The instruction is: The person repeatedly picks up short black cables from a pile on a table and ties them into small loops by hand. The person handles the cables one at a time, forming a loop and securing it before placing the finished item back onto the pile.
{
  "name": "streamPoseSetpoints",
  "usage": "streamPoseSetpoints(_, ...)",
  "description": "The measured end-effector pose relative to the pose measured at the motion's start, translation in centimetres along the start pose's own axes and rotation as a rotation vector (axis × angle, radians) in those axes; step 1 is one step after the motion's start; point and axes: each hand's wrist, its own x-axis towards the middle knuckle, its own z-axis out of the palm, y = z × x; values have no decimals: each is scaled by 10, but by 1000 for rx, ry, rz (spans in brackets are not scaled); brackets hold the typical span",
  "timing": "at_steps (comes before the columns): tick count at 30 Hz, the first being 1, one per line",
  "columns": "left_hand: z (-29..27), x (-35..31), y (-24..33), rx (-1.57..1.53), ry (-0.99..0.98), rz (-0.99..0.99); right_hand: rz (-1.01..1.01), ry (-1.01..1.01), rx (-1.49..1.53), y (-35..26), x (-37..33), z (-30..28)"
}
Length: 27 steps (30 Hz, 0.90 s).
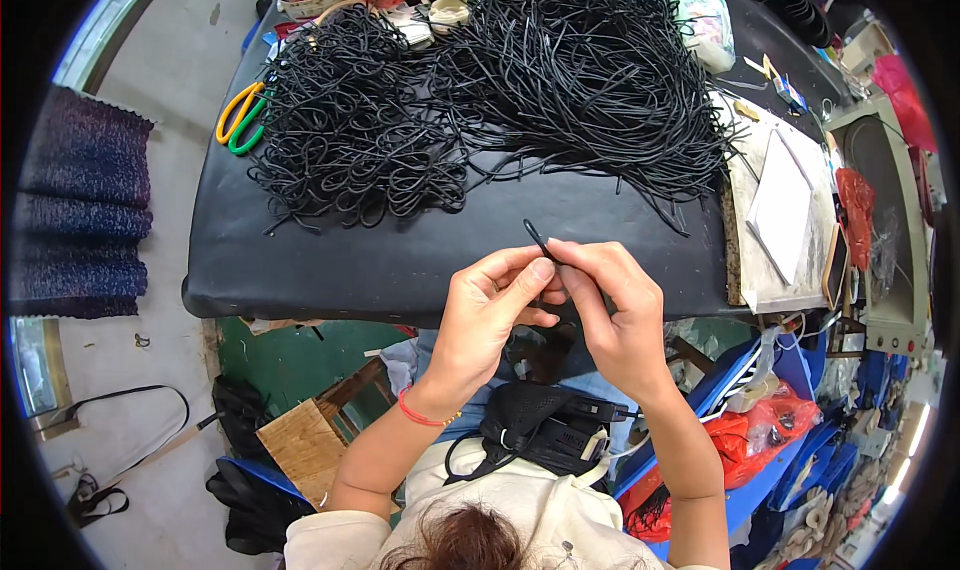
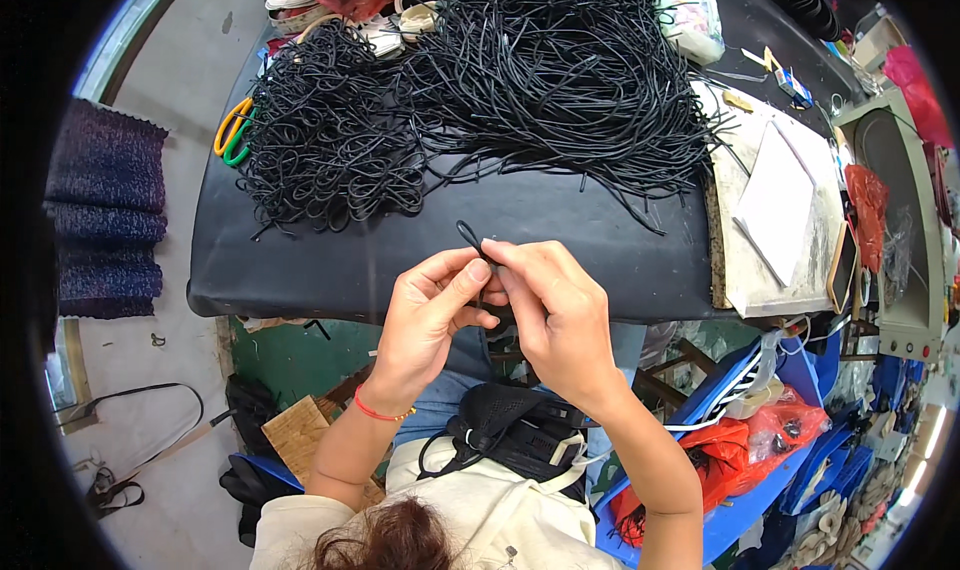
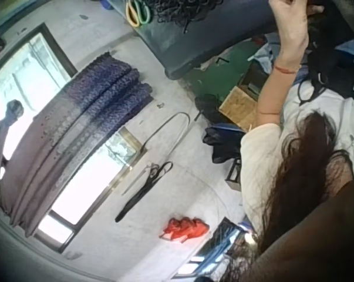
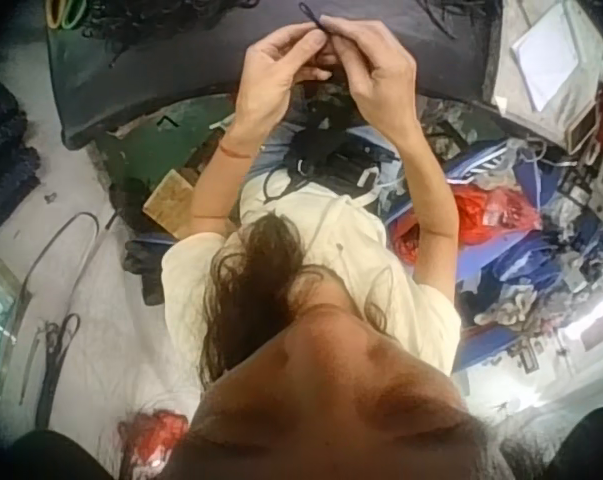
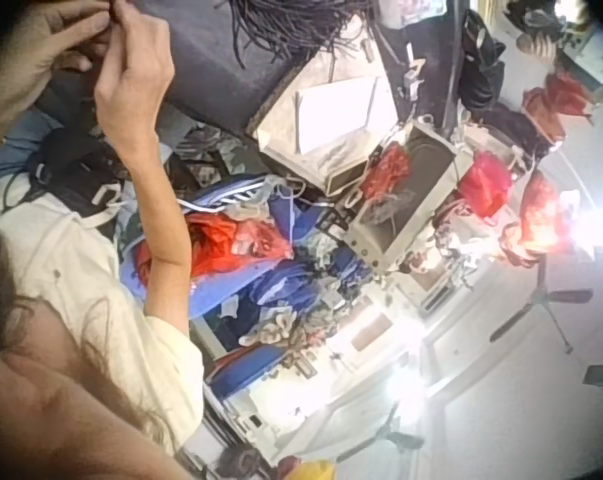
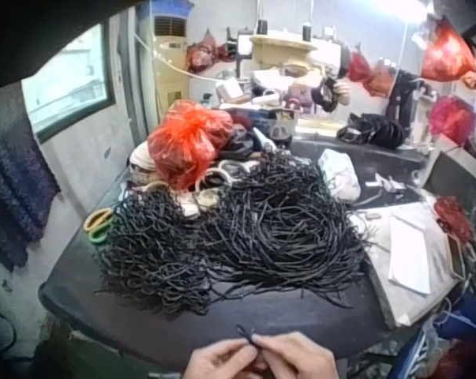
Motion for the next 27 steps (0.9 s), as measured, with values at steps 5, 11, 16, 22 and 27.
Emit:
streamPoseSetpoints(5, 4, -3, -2, 192, 41, 133, 230, 93, 244, -3, -4, 10)
streamPoseSetpoints(11, -1, 2, 5, -441, -62, 23, 28, 7, -74, -3, -7, 2)
streamPoseSetpoints(16, -18, 8, 27, -223, -107, -127, -155, 49, -328, 3, -9, -17)
streamPoseSetpoints(22, -10, -2, 20, 114, -142, -118, -359, 4, -374, 2, 2, -8)
streamPoseSetpoints(27, -9, -2, 21, 146, -172, -84, -355, -34, -409, -1, 0, -10)
